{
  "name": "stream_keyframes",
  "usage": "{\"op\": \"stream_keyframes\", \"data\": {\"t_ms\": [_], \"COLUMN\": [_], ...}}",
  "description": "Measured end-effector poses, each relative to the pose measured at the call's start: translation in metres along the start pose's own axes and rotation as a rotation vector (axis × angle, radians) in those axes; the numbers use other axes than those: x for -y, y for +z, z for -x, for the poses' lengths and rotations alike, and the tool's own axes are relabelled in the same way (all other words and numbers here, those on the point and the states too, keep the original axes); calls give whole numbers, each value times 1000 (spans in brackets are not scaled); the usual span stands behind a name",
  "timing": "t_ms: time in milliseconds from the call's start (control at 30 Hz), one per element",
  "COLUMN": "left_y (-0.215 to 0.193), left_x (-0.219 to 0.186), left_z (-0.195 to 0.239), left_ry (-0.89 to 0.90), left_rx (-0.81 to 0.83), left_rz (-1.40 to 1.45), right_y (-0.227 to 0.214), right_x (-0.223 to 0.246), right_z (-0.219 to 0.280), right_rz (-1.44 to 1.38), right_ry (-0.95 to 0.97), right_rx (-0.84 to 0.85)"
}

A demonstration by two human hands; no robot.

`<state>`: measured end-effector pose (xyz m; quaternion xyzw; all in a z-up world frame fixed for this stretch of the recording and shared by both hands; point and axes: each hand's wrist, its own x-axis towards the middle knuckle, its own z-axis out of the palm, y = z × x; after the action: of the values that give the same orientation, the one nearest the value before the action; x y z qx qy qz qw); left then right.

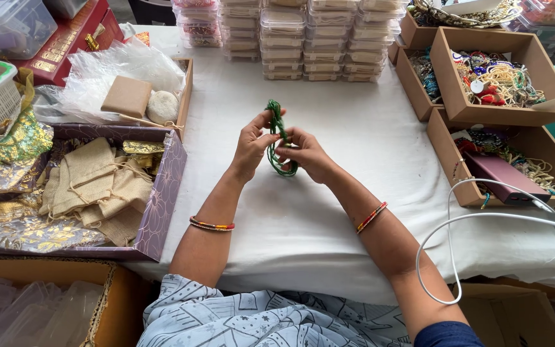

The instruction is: The person ties a small beige pouch, places it into a clear plastic container, and then stacks the container. They then take a green beaded necklace, coil it, place it into a small plastic bag, and finally put the bagged necklace into another beige pouch, which they tie closed.

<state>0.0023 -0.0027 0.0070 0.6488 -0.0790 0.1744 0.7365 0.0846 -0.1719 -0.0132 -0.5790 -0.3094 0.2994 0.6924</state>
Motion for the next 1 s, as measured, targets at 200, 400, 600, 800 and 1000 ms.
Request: {"op": "stream_keyframes", "data": {"t_ms": [200, 400, 600, 800, 1000], "left_y": [-5, -6, -4, -4, -10], "left_x": [10, 11, 10, 13, 23], "left_z": [0, 0, -3, -4, -4], "left_ry": [135, 79, -325, -255, -158], "left_rx": [-221, -131, 57, 39, -121], "left_rz": [-876, -928, -593, 59, 341], "right_y": [9, -4, -21, -25, -5], "right_x": [7, 21, 10, 7, -1], "right_z": [6, 11, 1, -2, 0], "right_rz": [558, 870, 283, -36, -141], "right_ry": [-187, -376, -255, -120, -100], "right_rx": [-113, -36, -122, -190, -91]}}
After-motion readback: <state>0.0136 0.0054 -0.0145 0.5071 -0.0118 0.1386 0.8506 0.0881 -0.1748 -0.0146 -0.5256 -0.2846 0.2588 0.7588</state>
